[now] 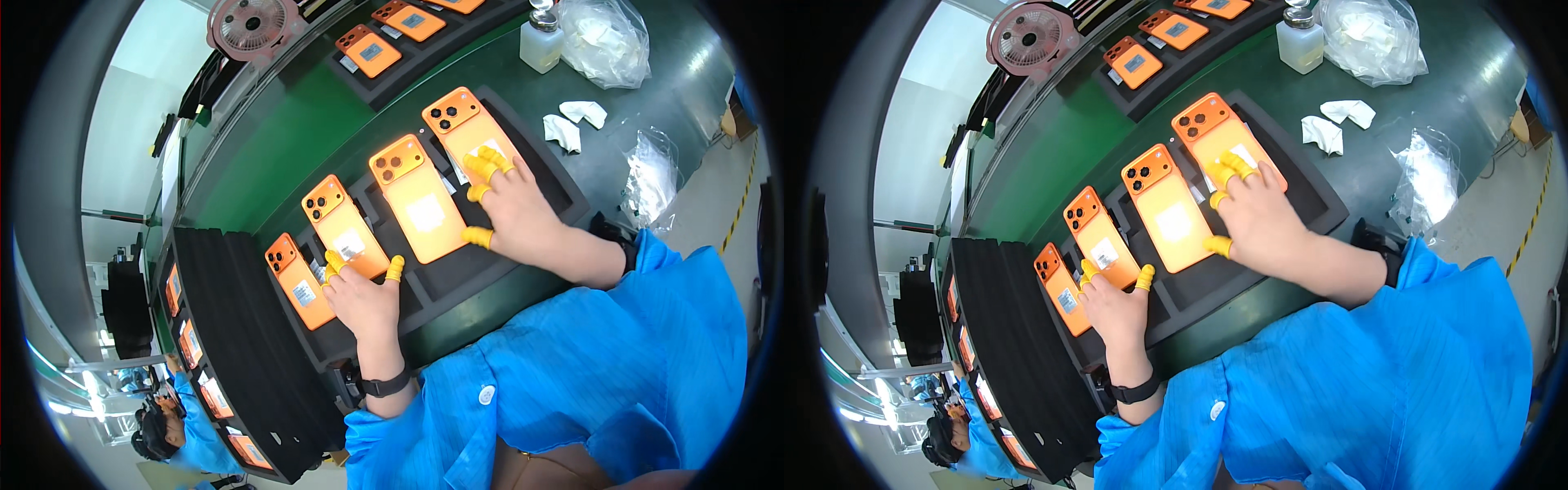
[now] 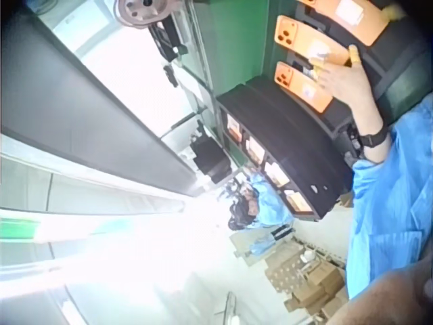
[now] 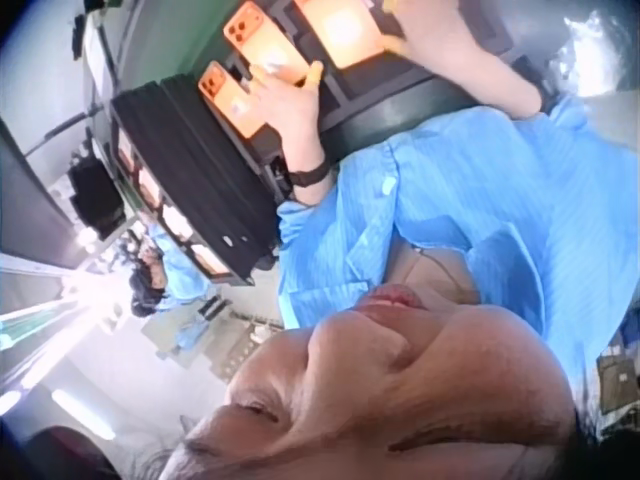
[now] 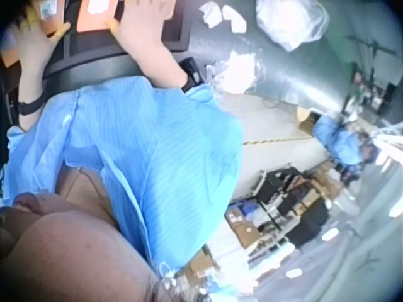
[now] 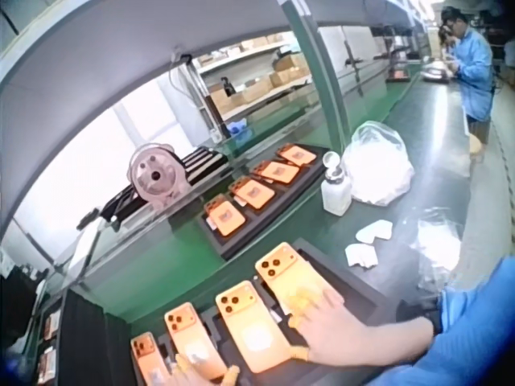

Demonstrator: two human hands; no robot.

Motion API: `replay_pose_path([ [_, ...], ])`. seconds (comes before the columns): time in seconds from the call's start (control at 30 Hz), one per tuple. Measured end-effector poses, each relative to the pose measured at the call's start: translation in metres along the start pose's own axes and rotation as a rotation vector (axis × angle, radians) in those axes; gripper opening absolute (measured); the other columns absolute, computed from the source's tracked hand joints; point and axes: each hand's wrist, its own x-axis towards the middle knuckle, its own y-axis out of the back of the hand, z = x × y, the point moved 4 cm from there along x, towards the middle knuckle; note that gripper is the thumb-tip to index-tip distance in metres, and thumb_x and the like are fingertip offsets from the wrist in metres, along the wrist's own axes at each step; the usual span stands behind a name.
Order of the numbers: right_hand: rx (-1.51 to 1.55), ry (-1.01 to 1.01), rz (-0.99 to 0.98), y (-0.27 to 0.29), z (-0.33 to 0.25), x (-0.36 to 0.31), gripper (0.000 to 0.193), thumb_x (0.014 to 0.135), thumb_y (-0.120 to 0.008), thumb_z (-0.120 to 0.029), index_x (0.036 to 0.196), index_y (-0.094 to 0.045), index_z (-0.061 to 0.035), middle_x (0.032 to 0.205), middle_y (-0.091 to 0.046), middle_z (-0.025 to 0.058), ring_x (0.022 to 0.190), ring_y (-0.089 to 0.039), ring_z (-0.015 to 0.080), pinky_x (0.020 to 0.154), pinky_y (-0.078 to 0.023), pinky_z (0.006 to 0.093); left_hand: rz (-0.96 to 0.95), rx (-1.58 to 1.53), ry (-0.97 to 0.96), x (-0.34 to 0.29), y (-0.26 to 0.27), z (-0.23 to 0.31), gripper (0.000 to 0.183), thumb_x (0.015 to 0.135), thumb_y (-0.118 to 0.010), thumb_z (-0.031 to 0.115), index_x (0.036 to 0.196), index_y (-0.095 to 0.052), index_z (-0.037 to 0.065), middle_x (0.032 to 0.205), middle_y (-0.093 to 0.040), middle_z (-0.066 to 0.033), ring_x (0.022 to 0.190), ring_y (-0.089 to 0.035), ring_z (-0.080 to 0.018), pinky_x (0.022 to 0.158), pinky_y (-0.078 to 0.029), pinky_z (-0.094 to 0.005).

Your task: The recorder uses a cleaning cloth and liquid to wipe down the back surfaces and camera lenses of multiple orange smartphones on an assembly line.

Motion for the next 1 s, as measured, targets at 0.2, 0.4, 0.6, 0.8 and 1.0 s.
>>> replay_pose_path([
  [0.2,-0.151,-0.004,-0.058,-0.017,-0.015,0.001,0.055,0.064,-0.065,-0.046,0.086,-0.061,0.0041,0.105,-0.050,0.0186,0.098,-0.048,0.0295,0.097,-0.018,0.0548,-0.002,-0.076,0.036,0.002,-0.006,-0.004,0.060,0.057,-0.075,0.040,0.086,-0.050,-0.007,0.086,-0.052,-0.0217,0.081,-0.050,-0.0366,0.074,-0.041,-0.0422],
  [0.4,-0.104,0.048,-0.077,-0.023,-0.016,0.000,0.051,0.065,-0.066,-0.041,0.089,-0.060,0.0042,0.112,-0.047,0.0177,0.108,-0.043,0.0304,0.099,-0.016,0.0551,-0.182,-0.912,0.170,0.000,-0.018,-0.046,0.054,0.072,-0.068,0.021,0.110,-0.041,-0.007,0.103,-0.052,-0.0184,0.097,-0.052,-0.0266,0.083,-0.040,-0.0342],
  [0.6,-0.090,0.006,-0.084,-0.022,-0.015,0.000,0.050,0.066,-0.066,-0.039,0.089,-0.059,0.0049,0.111,-0.047,0.0176,0.110,-0.041,0.0309,0.099,-0.017,0.0538,-0.220,-1.191,0.174,-0.001,-0.027,-0.056,0.052,0.078,-0.063,0.014,0.118,-0.035,-0.004,0.108,-0.049,-0.0134,0.097,-0.051,-0.0199,0.082,-0.041,-0.0314],
  [0.8,-0.082,0.037,-0.042,-0.025,-0.015,0.000,0.049,0.064,-0.068,-0.036,0.087,-0.059,0.0062,0.114,-0.046,0.0187,0.109,-0.041,0.0302,0.098,-0.021,0.0525,-0.237,-1.365,0.172,-0.002,-0.029,-0.059,0.051,0.080,-0.059,0.012,0.120,-0.032,-0.005,0.110,-0.047,-0.0131,0.098,-0.049,-0.0175,0.081,-0.043,-0.0269],
  [1.0,-0.067,0.062,-0.011,-0.023,-0.015,-0.001,0.047,0.065,-0.068,-0.035,0.085,-0.059,0.0064,0.113,-0.047,0.0189,0.107,-0.042,0.0298,0.099,-0.021,0.0518,-0.192,-1.338,0.187,-0.004,-0.027,-0.056,0.050,0.080,-0.059,0.011,0.120,-0.033,-0.004,0.109,-0.048,-0.0129,0.099,-0.049,-0.0174,0.081,-0.042,-0.0261],
])
